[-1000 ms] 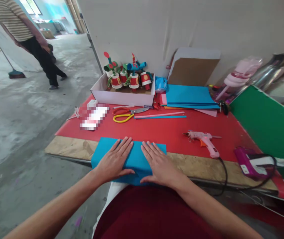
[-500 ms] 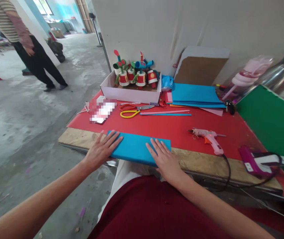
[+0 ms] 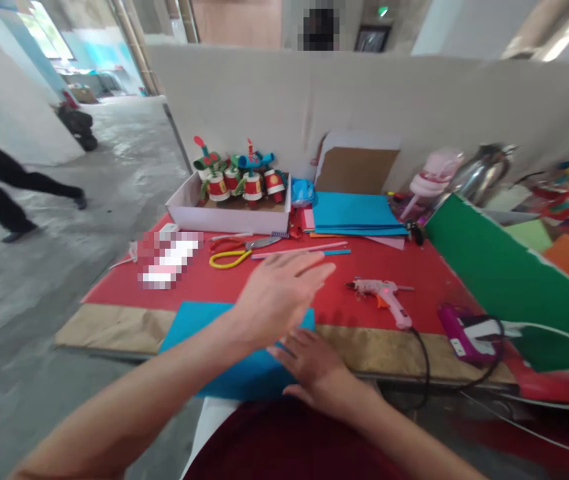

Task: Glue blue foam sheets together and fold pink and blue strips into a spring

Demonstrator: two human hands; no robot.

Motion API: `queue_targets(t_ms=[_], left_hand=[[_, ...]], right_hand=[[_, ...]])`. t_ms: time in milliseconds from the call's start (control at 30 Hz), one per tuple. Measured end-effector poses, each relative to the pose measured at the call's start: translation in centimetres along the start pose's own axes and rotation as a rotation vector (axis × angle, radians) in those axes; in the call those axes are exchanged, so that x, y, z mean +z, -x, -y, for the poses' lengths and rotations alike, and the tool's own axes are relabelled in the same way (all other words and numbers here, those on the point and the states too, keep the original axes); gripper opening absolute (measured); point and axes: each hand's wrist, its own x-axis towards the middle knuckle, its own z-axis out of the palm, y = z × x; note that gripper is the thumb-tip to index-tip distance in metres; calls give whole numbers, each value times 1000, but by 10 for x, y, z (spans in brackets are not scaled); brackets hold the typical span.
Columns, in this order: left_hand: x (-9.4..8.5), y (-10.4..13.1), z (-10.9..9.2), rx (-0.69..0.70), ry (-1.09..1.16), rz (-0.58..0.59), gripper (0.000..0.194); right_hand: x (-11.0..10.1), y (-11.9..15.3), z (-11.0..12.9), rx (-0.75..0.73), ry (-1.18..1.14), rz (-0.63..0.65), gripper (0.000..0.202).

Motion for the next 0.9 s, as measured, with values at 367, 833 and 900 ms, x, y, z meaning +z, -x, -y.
queue_targets(t_ms=[367,833,900], left_hand=[[142,-26,35,-3,101,-189,32],[153,-24,46,-150,313,-194,33],[153,-25,48,-167,302,-189,32]], right_hand=[[22,15,-16,75,54,-188,56],[38,-25,12,197,136,-286,74],[40,-23,11,194,152,-270,73]])
